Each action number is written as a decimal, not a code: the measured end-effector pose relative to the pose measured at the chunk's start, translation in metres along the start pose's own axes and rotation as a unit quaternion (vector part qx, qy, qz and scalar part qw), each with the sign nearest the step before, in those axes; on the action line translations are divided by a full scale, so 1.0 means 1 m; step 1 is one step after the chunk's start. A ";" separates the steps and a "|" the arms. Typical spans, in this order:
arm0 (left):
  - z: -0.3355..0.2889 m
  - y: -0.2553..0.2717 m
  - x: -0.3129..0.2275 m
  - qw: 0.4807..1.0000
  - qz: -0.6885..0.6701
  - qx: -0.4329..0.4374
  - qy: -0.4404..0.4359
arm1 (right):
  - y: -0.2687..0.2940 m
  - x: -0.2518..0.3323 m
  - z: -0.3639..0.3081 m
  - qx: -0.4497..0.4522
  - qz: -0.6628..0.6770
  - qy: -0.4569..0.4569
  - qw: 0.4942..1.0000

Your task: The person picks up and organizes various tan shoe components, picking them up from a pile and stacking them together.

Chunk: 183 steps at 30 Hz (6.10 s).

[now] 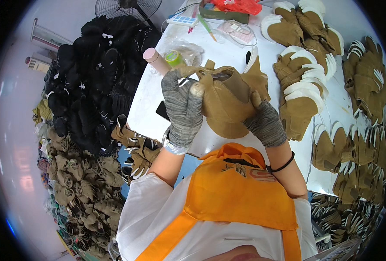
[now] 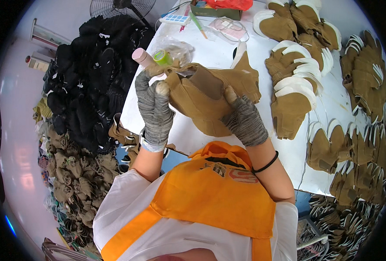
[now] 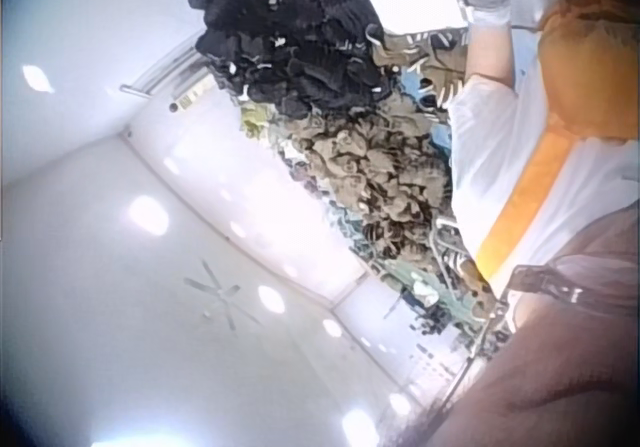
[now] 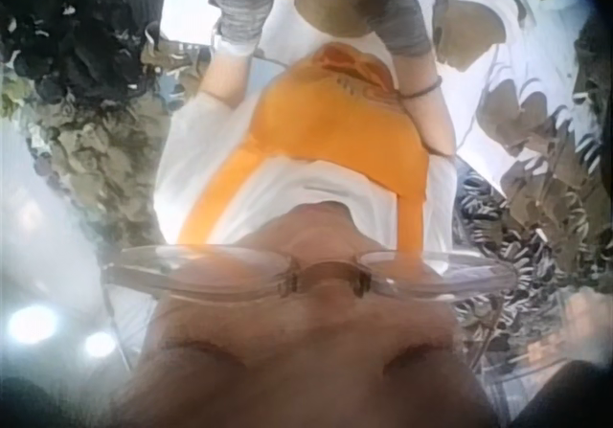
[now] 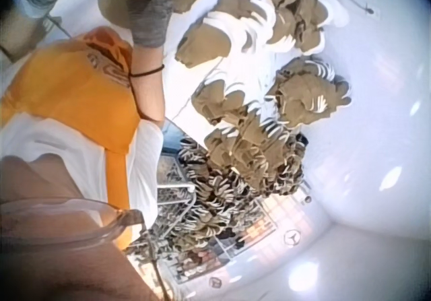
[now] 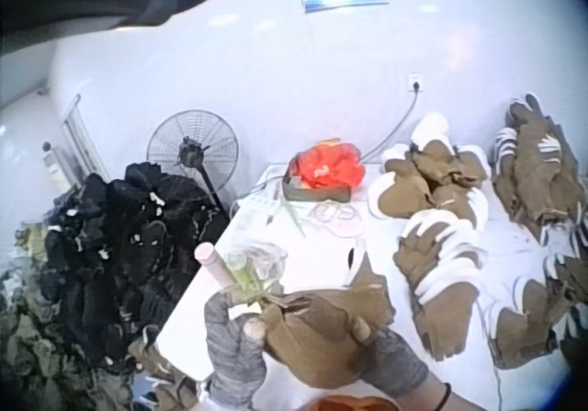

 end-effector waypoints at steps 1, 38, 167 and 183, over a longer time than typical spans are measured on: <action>-0.002 -0.006 -0.005 0.995 -0.078 -0.037 0.040 | 0.000 -0.002 -0.001 0.006 0.022 -0.009 1.000; -0.030 -0.031 -0.011 0.955 0.169 0.227 0.085 | -0.097 -0.183 -0.188 0.099 -0.029 -0.375 0.921; -0.090 -0.009 -0.016 0.873 -0.278 0.252 0.312 | 0.029 0.025 -0.011 -0.125 0.322 -0.135 0.928; -0.087 -0.031 0.066 0.926 -0.198 0.230 0.225 | -0.022 -0.036 0.076 0.122 0.244 0.041 0.961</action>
Point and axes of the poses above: each hand's wrist, its own z-axis towards the middle knuckle, its own y-axis out of the back of the hand, x = y × z, the point moved 3 cm from there along z, towards the middle knuckle, and after that the axes turned 10 degrees about -z, right-handed, at the moved point
